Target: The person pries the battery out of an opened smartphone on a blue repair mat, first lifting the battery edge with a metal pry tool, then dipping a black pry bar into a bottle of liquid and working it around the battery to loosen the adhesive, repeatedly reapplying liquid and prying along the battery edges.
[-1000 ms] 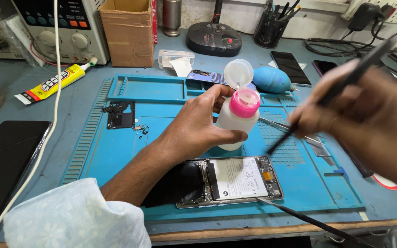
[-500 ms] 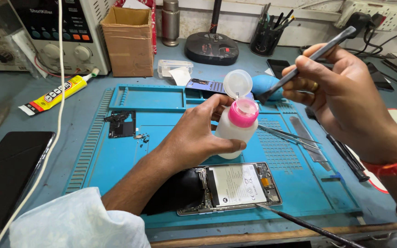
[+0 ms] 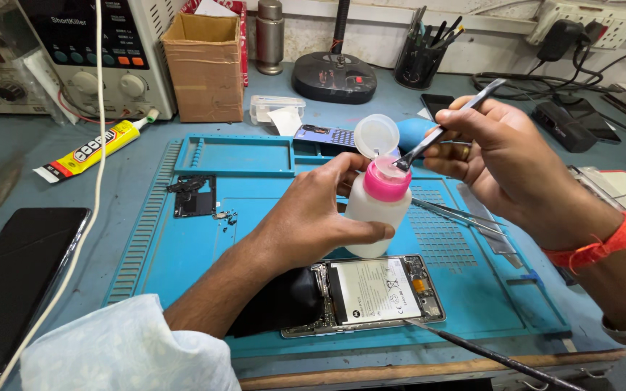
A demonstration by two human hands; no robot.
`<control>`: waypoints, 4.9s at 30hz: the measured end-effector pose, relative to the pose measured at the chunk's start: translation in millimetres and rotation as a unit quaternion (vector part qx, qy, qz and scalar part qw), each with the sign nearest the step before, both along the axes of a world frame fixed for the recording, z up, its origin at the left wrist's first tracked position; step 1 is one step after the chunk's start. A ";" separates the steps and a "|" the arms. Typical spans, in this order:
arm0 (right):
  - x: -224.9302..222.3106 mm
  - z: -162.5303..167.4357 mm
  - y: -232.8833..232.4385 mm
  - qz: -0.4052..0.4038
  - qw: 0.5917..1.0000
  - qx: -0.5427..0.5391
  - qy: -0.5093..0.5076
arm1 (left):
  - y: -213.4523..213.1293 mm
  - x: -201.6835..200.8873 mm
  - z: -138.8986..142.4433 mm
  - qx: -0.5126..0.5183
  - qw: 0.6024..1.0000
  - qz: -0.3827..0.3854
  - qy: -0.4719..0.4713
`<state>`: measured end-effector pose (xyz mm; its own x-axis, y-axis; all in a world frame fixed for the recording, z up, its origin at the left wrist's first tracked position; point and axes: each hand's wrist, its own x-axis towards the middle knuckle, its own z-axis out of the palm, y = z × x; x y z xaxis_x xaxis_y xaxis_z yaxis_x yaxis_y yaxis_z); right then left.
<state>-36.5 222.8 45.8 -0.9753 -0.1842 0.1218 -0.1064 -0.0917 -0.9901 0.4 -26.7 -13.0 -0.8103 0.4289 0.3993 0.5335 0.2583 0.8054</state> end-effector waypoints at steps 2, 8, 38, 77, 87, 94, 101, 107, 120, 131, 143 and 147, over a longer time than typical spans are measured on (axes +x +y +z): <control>-1.8 -2.2 2.2 0.008 1.000 -0.010 -0.018 | 0.6 0.3 0.2 0.003 1.000 -0.004 -0.012; -2.0 -5.4 10.9 0.024 0.996 -0.055 -0.069 | 0.0 -1.2 -0.9 -0.001 1.000 -0.003 -0.011; 82.3 -48.3 32.3 0.138 0.950 0.274 0.053 | -1.2 -6.6 -11.3 0.000 0.999 0.046 0.010; -1.3 -1.1 -9.0 0.012 0.993 0.053 0.102 | -6.1 -7.5 -12.6 0.005 0.999 0.042 0.021; -12.0 -22.3 -7.9 0.025 0.997 0.036 0.064 | -8.0 -8.6 -17.1 0.002 0.999 0.040 0.027; -10.2 -21.2 -5.9 0.023 0.996 0.044 0.069 | -7.2 -10.4 -19.5 0.006 0.999 0.037 0.038; -10.4 -9.1 -4.9 0.008 0.998 0.048 0.032 | -7.8 -7.3 -16.3 0.015 0.999 0.031 0.031; -13.5 -11.9 -4.2 0.010 1.000 0.014 -0.011 | -9.9 -9.3 -17.0 0.003 0.999 0.040 0.027; 41.5 -66.2 71.9 0.055 0.992 0.008 -0.113 | -5.8 -13.1 -23.8 -0.003 0.999 0.033 0.020; 82.3 -103.9 54.2 -0.020 0.992 0.037 -0.121 | -4.7 -12.5 -23.7 -0.004 0.999 0.036 0.024; 91.1 -103.8 50.8 -0.030 0.991 0.035 -0.124 | -3.8 -13.9 -26.0 -0.004 0.999 0.032 0.019; 93.3 -104.0 51.5 -0.021 0.994 0.041 -0.103 | -4.1 -13.9 -25.6 -0.004 0.999 0.031 0.018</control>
<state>56.8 274.3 -58.2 -0.9850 -0.1443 -0.0944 0.0966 -0.0086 -0.9953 -13.6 -30.8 -38.6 -0.8205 0.3811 0.4260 0.5454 0.2989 0.7831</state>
